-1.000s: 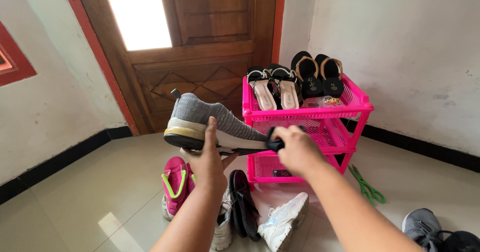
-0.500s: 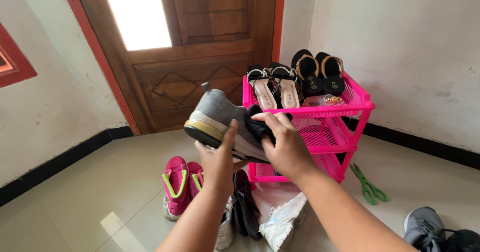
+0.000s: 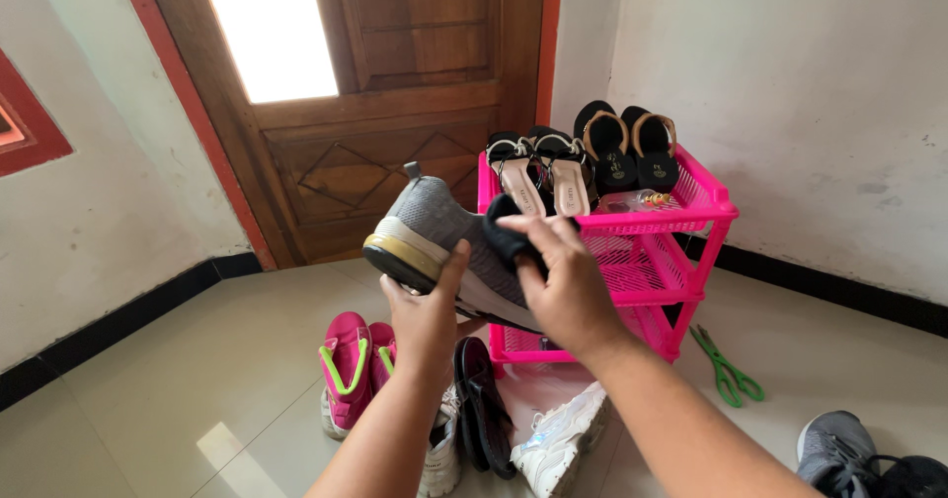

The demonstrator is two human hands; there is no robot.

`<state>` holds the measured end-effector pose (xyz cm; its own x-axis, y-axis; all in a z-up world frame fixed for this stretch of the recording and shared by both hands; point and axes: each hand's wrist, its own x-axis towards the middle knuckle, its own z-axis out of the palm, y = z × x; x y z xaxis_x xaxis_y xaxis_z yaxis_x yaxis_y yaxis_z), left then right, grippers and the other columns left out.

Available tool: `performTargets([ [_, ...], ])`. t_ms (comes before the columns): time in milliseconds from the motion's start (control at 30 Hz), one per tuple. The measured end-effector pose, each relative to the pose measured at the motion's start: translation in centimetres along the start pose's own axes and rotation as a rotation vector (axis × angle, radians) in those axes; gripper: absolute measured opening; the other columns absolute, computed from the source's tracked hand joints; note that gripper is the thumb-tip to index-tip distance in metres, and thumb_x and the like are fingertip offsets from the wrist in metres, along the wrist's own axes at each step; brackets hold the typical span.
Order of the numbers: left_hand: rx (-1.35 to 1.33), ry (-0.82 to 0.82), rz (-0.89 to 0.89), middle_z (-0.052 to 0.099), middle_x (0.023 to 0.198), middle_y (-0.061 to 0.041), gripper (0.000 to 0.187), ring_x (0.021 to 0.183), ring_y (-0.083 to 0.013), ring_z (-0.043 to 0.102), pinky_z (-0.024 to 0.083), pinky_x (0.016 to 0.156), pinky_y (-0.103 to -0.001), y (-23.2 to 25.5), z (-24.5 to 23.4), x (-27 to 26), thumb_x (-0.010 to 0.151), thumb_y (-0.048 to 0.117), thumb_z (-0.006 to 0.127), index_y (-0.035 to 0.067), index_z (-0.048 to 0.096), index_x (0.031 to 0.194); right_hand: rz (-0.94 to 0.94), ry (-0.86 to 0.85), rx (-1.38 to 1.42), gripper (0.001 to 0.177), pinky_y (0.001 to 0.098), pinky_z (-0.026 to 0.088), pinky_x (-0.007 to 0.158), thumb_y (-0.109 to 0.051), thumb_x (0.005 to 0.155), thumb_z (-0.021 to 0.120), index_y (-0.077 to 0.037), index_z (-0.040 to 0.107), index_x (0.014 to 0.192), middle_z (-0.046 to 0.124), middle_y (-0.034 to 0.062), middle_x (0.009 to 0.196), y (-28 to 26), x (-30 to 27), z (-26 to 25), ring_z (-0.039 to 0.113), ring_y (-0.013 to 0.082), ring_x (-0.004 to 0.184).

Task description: The person cleans a gray sneaker by wiping it with a dark cloth and spraying it with a liquid from a small bottle. The person repeatedly wipes the shoe's upper, sole, and sides while holding it in one hand.

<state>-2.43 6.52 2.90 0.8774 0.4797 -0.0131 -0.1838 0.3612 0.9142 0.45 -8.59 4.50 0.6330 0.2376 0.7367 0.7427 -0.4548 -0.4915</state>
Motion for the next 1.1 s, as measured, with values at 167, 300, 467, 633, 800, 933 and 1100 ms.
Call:
performTargets([
  [167,-0.116,-0.009,0.045,0.055,0.130,-0.014,0.082,0.115,-0.0289,0.061,0.068,0.067,-0.054,-0.4,0.1,0.2,0.071,0.032,0.084,0.013,0.034,0.133,0.021,-0.073,-0.020,0.044,0.0431,0.057,0.085,0.004,0.083,0.062,-0.012,0.064,0.124,0.067,0.0188,0.111,0.9,-0.3,-0.1,0.069,0.0381,0.102],
  [300,-0.158,0.065,0.045,0.051,0.132,-0.011,0.084,0.118,-0.0278,0.058,0.069,0.071,-0.057,0.1,-0.5,1.1,0.071,0.031,0.083,0.018,0.031,0.135,0.291,-0.216,-0.240,0.044,0.0428,0.057,0.087,0.002,0.079,0.066,-0.017,0.067,0.119,0.067,0.0181,0.106,3.8,-0.5,0.0,0.069,0.0371,0.097],
  [467,-0.196,0.084,0.064,0.049,0.135,-0.013,0.082,0.118,-0.0312,0.058,0.068,0.071,-0.056,0.5,-1.0,1.0,0.074,0.032,0.081,0.019,0.031,0.137,0.105,-0.018,-0.115,0.041,0.0413,0.058,0.084,0.004,0.083,0.065,-0.013,0.067,0.120,0.068,0.0166,0.108,2.8,-0.4,0.2,0.070,0.0364,0.097],
  [633,-0.223,0.076,0.104,0.049,0.139,-0.015,0.084,0.118,-0.0345,0.062,0.069,0.070,-0.054,0.3,-0.7,0.7,0.074,0.033,0.081,0.017,0.030,0.139,-0.093,-0.074,-0.070,0.047,0.0406,0.059,0.084,0.008,0.081,0.062,-0.012,0.067,0.124,0.066,0.0148,0.110,-1.5,-1.1,0.3,0.070,0.0337,0.098],
  [800,-0.246,0.112,0.107,0.043,0.146,-0.017,0.098,0.123,-0.0365,0.060,0.064,0.075,-0.053,0.2,-0.6,1.0,0.074,0.038,0.081,0.019,0.021,0.148,-0.029,-0.089,-0.186,0.042,0.0392,0.060,0.083,0.007,0.085,0.063,-0.011,0.067,0.123,0.067,0.0141,0.109,-0.3,-1.1,1.0,0.069,0.0339,0.095],
  [933,-0.296,0.162,0.024,0.038,0.148,-0.017,0.114,0.126,-0.0417,0.056,0.064,0.078,-0.054,0.2,-1.2,1.5,0.070,0.041,0.083,0.023,0.007,0.152,0.239,-0.110,-0.222,0.045,0.0385,0.061,0.080,0.007,0.082,0.061,-0.013,0.065,0.123,0.065,0.0152,0.110,3.1,-0.7,1.0,0.070,0.0329,0.092],
  [1100,-0.316,0.174,0.000,0.038,0.148,-0.018,0.109,0.126,-0.0451,0.056,0.064,0.077,-0.054,0.1,-1.5,1.8,0.067,0.047,0.082,0.021,0.017,0.151,0.139,0.020,-0.212,0.040,0.0438,0.059,0.082,0.004,0.083,0.066,-0.010,0.066,0.120,0.066,0.0179,0.106,3.4,-0.7,0.8,0.069,0.0370,0.092],
])
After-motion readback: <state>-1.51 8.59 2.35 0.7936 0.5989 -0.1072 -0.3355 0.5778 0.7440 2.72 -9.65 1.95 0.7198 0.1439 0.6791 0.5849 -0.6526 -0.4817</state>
